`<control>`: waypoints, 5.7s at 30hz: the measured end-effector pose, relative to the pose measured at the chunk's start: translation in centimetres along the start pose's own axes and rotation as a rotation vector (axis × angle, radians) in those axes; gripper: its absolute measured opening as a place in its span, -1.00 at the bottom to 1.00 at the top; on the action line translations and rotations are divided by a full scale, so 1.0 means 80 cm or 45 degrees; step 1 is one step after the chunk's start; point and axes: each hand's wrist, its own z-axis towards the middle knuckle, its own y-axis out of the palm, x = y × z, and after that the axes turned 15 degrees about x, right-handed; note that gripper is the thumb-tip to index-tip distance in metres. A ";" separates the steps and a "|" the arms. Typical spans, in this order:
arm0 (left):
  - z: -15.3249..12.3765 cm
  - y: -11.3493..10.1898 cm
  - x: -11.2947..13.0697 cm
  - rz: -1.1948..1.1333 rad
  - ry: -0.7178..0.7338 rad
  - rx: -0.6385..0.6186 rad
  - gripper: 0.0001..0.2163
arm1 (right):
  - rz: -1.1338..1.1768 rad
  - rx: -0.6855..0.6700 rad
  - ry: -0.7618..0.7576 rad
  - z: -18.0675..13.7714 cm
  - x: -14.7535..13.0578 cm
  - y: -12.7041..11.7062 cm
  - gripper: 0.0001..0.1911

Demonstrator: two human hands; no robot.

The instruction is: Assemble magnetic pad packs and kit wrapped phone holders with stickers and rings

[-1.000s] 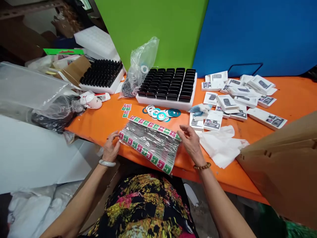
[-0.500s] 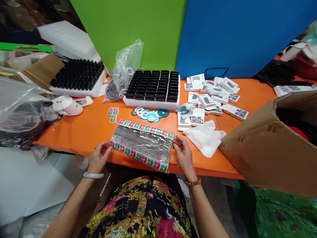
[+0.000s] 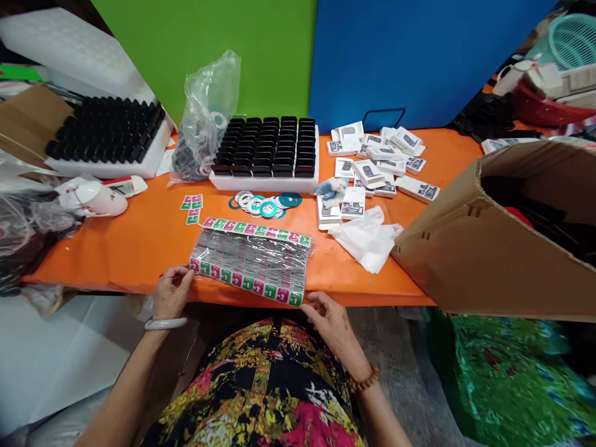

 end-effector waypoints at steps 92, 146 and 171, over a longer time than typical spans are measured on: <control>0.155 0.109 0.264 -0.034 0.419 -1.632 -0.52 | -0.073 -0.134 -0.586 0.098 -0.085 0.001 -0.58; 0.088 0.121 0.141 0.142 1.133 -1.108 -0.56 | -0.902 0.222 -1.512 0.085 -0.101 0.085 -0.76; 0.095 0.080 0.139 0.190 1.096 -1.061 -0.62 | -0.850 0.048 -1.659 0.012 -0.109 0.127 -0.63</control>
